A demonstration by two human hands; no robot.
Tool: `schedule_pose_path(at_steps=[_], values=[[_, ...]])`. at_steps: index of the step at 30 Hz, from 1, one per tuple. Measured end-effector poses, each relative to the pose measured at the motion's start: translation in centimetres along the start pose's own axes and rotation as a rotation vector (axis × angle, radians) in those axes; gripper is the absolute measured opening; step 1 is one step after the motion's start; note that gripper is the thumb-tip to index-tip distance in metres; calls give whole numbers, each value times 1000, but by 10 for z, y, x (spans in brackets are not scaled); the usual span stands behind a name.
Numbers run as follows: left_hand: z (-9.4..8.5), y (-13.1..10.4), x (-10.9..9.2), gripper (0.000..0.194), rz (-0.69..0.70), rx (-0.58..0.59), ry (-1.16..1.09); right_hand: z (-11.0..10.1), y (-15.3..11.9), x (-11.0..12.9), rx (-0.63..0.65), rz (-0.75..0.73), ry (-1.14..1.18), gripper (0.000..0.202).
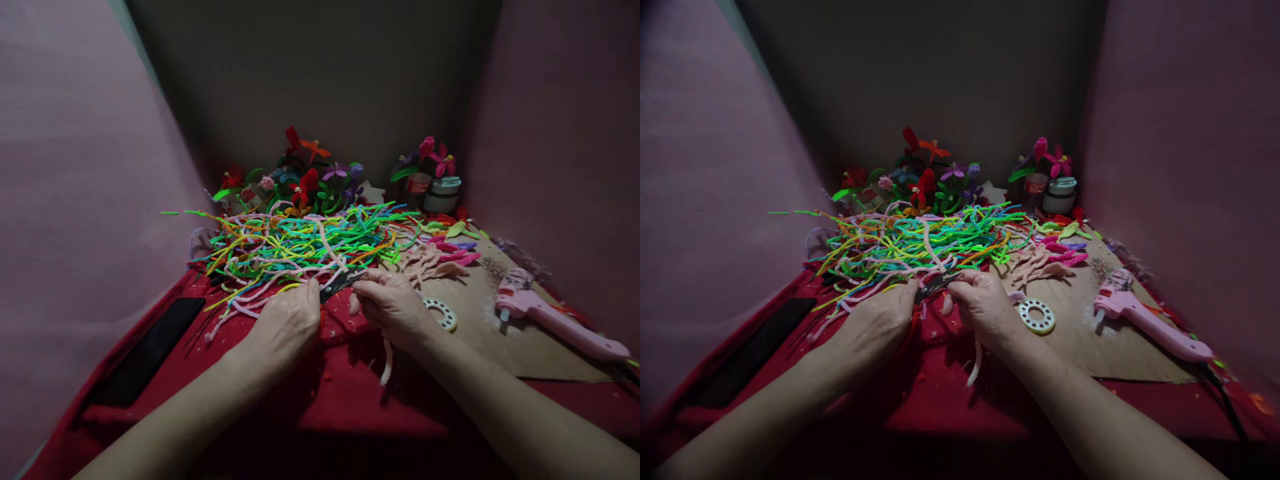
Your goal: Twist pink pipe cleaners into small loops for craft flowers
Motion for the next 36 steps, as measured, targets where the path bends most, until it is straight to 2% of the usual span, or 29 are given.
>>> schedule_pose_path(at_steps=[8,13,17,23,26,28,30,33,36], values=[[11,-3,-1,37,-20,118,-221,1,1,-1,-14,18,-8,4],[0,-6,15,34,-77,44,-347,-2,2,-1,-19,13,-7,10],[-9,-20,23,35,-36,-11,-335,-8,4,1,-34,-13,53,17],[15,-34,17,27,61,150,-220,-8,4,2,-34,-6,105,14],[14,-27,22,22,61,122,-300,-3,4,2,-10,14,122,12],[6,-18,31,25,9,45,-467,2,3,2,26,22,135,13],[0,-8,38,32,-72,-9,-794,9,1,2,87,29,147,13],[3,7,33,41,-180,20,-1413,19,-4,0,176,58,149,13],[2,18,29,34,-295,-99,-1724,26,-8,-5,234,113,153,15]])
Point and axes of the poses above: each hand's wrist, its own y-axis towards the middle knuckle, its own z-axis out of the palm, x = y × z, the point moved 8 cm from there along y, towards the middle knuckle, and after that the axes turned 1 degree about x, right-handed, at the moved point
